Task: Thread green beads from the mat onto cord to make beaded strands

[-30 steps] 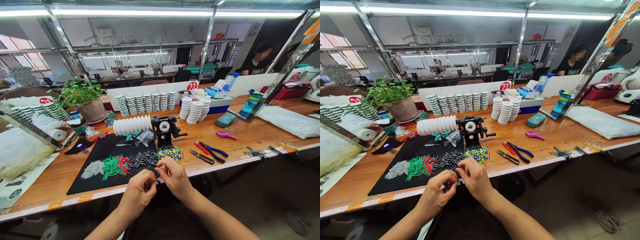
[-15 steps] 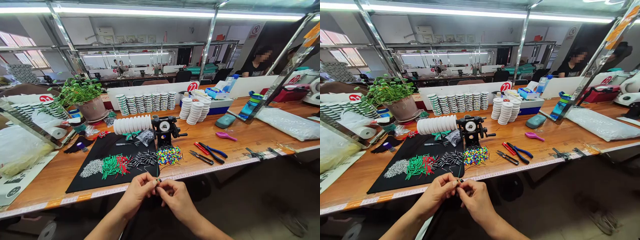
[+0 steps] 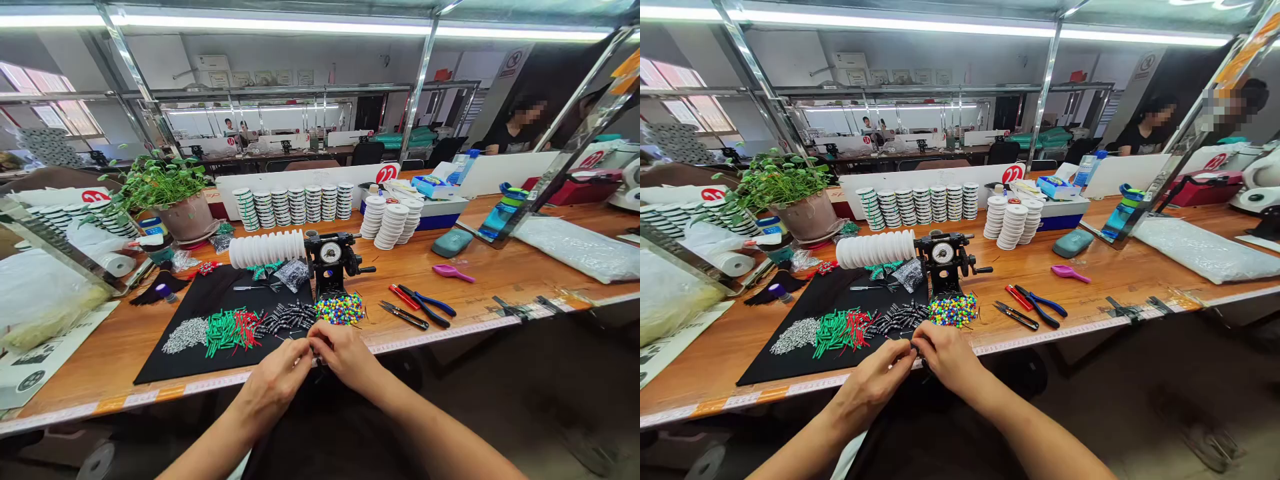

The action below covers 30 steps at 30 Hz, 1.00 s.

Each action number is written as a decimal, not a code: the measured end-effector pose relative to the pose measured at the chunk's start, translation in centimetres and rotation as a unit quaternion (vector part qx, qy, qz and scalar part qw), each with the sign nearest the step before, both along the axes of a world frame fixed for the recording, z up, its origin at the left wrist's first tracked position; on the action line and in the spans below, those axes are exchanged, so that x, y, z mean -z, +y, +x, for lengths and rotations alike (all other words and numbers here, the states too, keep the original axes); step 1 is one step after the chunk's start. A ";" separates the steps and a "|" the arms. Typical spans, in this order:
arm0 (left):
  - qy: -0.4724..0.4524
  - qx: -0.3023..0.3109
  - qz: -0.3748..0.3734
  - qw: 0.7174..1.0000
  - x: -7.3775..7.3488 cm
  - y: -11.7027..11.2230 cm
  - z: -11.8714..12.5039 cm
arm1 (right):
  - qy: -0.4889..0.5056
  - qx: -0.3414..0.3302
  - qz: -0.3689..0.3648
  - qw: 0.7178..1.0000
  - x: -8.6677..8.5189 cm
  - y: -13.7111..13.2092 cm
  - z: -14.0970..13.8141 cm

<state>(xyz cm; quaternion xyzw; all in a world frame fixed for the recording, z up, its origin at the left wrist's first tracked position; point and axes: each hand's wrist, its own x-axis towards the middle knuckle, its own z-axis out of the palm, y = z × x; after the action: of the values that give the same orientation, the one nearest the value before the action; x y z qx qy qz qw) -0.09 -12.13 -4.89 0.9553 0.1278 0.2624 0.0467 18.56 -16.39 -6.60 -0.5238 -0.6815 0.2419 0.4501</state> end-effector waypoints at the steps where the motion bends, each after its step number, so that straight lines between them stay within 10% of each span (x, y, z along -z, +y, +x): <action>1: 0.003 0.016 0.037 0.999 -0.1 0.4 0.0 | 0.008 -0.007 -0.016 1.000 -0.2 0.6 0.1; 5: -0.001 0.054 0.052 0.997 -0.5 1.1 0.2 | 0.039 -0.041 -0.062 0.996 -0.4 2.1 0.7; 9: -0.067 -0.030 -0.138 0.988 -0.3 0.1 0.9 | 0.067 -0.003 -0.052 0.996 -0.4 1.6 0.3; 14: -0.149 -0.136 -0.426 0.882 -0.2 -1.3 1.7 | 0.114 0.141 0.094 0.979 0.3 -2.2 -1.2; 20: -0.191 -0.116 -0.559 0.799 -0.1 -1.5 1.6 | 0.097 0.087 0.053 0.990 1.3 -5.2 -1.9; 25: -0.168 -0.118 -0.475 0.856 0.1 -1.8 1.4 | 0.018 0.063 0.152 0.986 1.5 -5.2 -1.8; 30: -0.106 -0.064 -0.164 0.979 0.2 -1.2 0.9 | -0.007 0.033 0.148 0.988 1.1 -3.4 -0.7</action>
<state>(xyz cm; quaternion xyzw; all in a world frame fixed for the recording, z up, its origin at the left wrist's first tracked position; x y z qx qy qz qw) 0.82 -13.36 -5.13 0.8911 0.2245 0.3402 0.1994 17.81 -19.82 -7.74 -0.4751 -0.6955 0.1195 0.5257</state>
